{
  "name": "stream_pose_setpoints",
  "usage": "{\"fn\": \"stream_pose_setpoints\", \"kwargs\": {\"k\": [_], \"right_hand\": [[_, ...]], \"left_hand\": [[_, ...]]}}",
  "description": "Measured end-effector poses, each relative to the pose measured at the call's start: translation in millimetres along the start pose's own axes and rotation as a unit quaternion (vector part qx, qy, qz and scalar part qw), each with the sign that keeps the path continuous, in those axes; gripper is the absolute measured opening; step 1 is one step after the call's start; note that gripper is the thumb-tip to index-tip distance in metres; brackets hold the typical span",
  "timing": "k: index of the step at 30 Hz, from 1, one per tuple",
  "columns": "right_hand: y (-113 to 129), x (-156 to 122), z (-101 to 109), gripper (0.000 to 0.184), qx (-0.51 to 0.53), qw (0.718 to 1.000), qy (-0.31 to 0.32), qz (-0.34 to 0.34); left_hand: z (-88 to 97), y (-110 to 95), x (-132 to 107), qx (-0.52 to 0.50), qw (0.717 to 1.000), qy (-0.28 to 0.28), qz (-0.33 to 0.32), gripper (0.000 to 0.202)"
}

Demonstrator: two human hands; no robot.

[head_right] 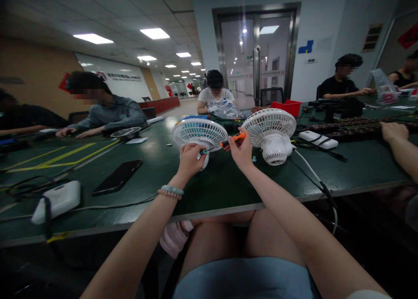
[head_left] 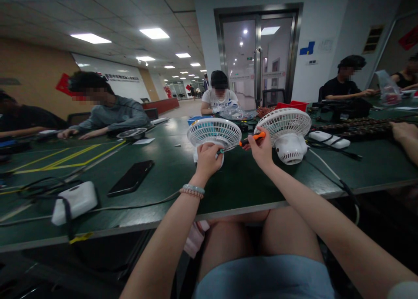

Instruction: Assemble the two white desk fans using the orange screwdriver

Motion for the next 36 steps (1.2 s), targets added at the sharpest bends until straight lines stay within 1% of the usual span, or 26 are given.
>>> {"fn": "stream_pose_setpoints", "kwargs": {"k": [6, 15, 21, 31, 36], "right_hand": [[0, 0, 0, 0.052, -0.008, 1.0, -0.002, -0.008], [0, -1, -2, 0.051, 0.011, 1.0, -0.016, -0.015], [0, 0, -1, 0.046, 0.026, 0.998, -0.039, -0.029], [-11, 2, -1, 0.046, 0.028, 0.996, -0.048, -0.064], [-15, 3, 2, 0.044, 0.02, 0.996, -0.056, -0.063]], "left_hand": [[1.5, -1, 0, 0.0, 1.0, -0.002, 0.0, 0.022], [2.2, 0, -1, 0.005, 1.0, -0.006, -0.001, 0.023], [-0.6, 1, 0, 0.001, 1.0, -0.001, 0.008, 0.023], [1.0, 0, -1, -0.003, 1.0, 0.003, 0.009, 0.023], [1.3, -1, -1, -0.003, 1.0, 0.006, 0.012, 0.023]]}}
Point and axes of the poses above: each hand's wrist, its own x-axis towards the middle knuckle, its own z-axis out of the back of the hand, y = z × x, the point moved 3 cm from there along x, towards the middle knuckle, and after that the axes turned 15 degrees about y, right-handed, at the moved point
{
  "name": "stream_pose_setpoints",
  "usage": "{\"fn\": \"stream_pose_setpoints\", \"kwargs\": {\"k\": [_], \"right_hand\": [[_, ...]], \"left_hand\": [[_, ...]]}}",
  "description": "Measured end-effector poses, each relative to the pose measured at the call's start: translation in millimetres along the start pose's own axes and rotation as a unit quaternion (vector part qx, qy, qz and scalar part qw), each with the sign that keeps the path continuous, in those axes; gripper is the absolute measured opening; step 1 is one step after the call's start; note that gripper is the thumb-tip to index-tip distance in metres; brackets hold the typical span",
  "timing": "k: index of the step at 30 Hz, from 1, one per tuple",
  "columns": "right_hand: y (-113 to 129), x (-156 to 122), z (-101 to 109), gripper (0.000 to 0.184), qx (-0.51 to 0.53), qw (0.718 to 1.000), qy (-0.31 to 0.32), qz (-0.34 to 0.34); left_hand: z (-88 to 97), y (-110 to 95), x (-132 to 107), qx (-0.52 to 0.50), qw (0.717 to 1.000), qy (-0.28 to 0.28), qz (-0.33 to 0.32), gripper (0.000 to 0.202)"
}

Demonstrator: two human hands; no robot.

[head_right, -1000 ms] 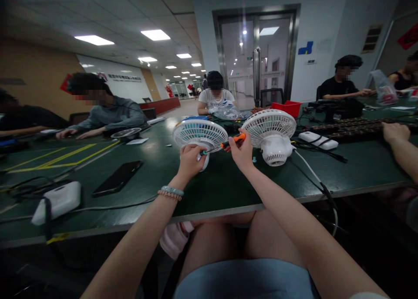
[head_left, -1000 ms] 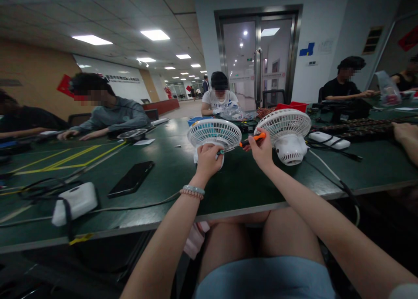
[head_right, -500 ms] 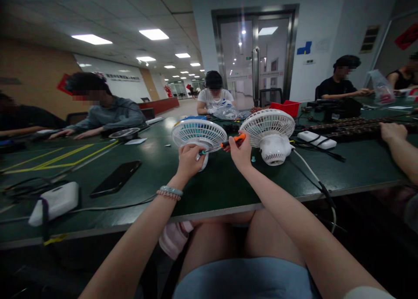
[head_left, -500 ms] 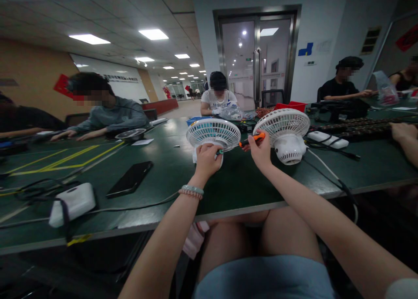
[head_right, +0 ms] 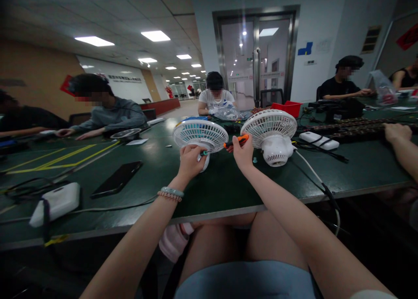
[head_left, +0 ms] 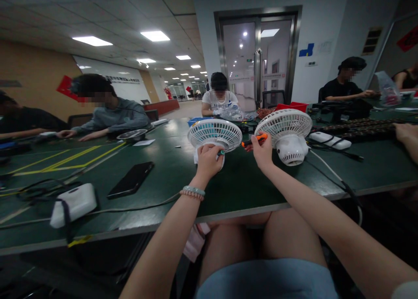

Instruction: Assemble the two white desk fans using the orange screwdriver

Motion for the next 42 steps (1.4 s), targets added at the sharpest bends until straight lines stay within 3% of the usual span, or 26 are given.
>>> {"fn": "stream_pose_setpoints", "kwargs": {"k": [17, 24, 35, 42], "right_hand": [[18, -7, -3, 0.052, -0.045, 0.997, 0.041, 0.055], [20, -6, 3, 0.042, -0.026, 0.996, 0.051, 0.075], [15, 6, 15, 0.041, -0.012, 0.997, 0.058, 0.048], [29, 0, 13, 0.04, -0.095, 0.993, 0.029, 0.065]], "left_hand": [[-1.2, 1, 2, -0.009, 1.0, -0.015, 0.002, 0.022], [1.0, -1, 0, -0.018, 1.0, -0.004, 0.019, 0.021], [-1.6, -2, -3, -0.004, 1.0, -0.006, 0.001, 0.021], [-0.7, -1, -5, -0.007, 1.0, -0.013, -0.006, 0.02]]}}
Point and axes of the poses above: each hand's wrist, its own x-axis towards the middle knuckle, its own z-axis out of the back of the hand, y = z × x, the point moved 3 cm from there along x, towards the middle knuckle, and after that the axes turned 15 degrees about y, right-handed, at the moved point
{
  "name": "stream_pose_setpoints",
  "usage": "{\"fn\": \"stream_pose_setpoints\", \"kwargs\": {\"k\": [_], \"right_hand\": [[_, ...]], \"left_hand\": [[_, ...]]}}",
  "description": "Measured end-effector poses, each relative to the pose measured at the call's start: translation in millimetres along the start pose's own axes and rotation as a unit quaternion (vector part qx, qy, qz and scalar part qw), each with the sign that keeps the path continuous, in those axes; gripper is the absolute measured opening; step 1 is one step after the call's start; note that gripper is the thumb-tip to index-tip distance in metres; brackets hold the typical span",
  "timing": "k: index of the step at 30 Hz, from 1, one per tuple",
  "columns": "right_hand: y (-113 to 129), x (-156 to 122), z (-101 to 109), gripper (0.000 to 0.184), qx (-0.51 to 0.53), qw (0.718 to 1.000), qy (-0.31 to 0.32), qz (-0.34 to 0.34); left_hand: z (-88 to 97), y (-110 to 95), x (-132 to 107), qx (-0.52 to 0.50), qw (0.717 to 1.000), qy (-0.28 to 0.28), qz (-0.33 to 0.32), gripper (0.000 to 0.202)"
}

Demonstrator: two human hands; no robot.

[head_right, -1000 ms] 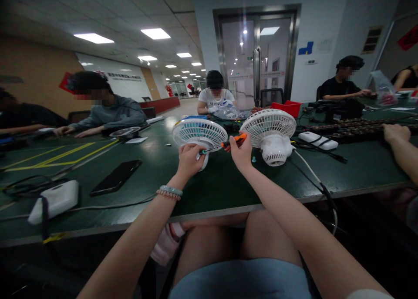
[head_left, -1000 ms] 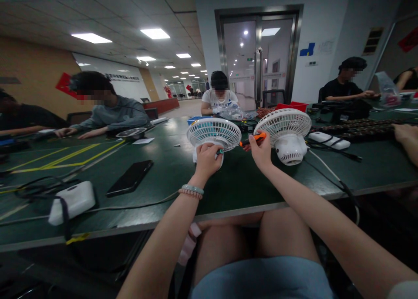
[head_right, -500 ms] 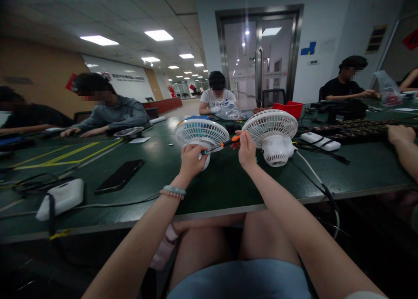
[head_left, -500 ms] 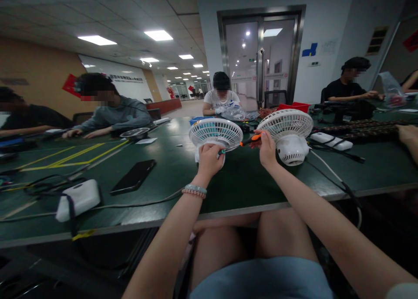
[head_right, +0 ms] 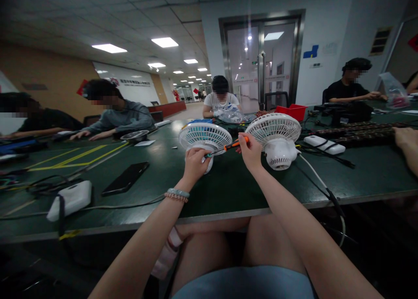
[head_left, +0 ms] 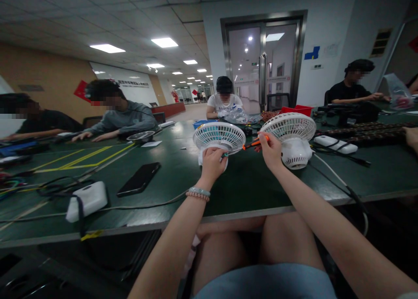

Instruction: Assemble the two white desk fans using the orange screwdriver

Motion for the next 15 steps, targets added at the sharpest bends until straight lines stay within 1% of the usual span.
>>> {"fn": "stream_pose_setpoints", "kwargs": {"k": [3, 8, 10, 12, 15], "right_hand": [[1, -3, 0, 0.039, -0.048, 0.999, -0.001, 0.009], [-9, -2, 3, 0.044, -0.023, 0.999, 0.025, 0.028], [-11, -1, 5, 0.044, -0.027, 0.999, 0.022, 0.029], [-12, -1, 7, 0.042, -0.046, 0.999, 0.012, 0.024], [-8, -1, 7, 0.039, -0.076, 0.997, 0.001, 0.021]], "left_hand": [[1.1, -1, 0, -0.003, 1.0, 0.004, 0.006, 0.021], [1.0, -3, 0, -0.008, 1.0, 0.004, 0.017, 0.021], [-0.5, -3, 1, -0.009, 1.0, 0.0, 0.025, 0.02], [-2.3, -3, 1, -0.015, 0.999, -0.008, 0.037, 0.026], [-3.9, -1, 0, -0.032, 0.998, -0.028, 0.053, 0.041]]}}
Point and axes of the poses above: each hand's wrist, its own x-axis towards the middle knuckle, its own z-axis out of the back of the hand, y = z × x, the point moved 3 cm from there along x, towards the middle knuckle, and after that the axes turned 15 degrees about y, right-handed, at the moved point
